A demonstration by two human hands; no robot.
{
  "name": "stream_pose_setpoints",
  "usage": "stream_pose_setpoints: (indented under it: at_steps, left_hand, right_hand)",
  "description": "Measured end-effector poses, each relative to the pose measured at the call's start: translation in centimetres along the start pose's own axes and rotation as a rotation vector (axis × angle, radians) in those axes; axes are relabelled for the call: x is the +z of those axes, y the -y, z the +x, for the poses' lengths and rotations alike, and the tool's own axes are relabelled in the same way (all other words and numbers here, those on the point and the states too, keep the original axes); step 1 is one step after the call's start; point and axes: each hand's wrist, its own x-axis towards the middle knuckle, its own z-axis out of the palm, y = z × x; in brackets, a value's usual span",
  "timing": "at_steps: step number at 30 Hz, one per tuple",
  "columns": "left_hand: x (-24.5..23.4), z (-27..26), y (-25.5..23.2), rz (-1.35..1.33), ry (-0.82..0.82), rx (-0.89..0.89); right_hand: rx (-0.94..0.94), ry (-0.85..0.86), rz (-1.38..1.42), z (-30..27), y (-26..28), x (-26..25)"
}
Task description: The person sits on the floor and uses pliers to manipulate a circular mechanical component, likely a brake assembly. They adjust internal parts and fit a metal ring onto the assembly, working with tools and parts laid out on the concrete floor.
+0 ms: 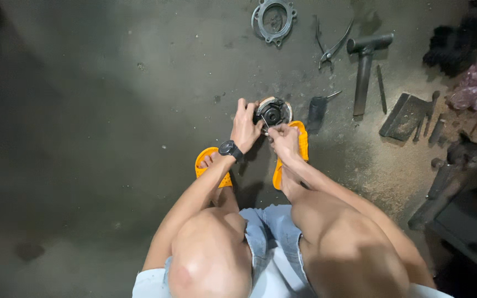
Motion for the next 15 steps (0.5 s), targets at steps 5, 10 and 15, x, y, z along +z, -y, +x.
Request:
stream_pose_setpoints:
  at_steps: [5, 10, 15]
  left_hand:
    - [0.2, 0.3, -0.1, -0.004, -0.024, -0.032]
    - [0.6, 0.4, 0.5, -0.024, -0.04, -0.073]
    - [0.8, 0.9, 0.2, 0.034, -0.052, -0.134]
  right_hand:
    - [-0.057, -0.018, -0.158, 2.2, -1.5, -0.5]
    - [-0.055, -0.01, -0.321, 1.9, 1.0, -0.9]
    - [-0.227, 0.111, -0.863, 4.5, 2.8, -1.7]
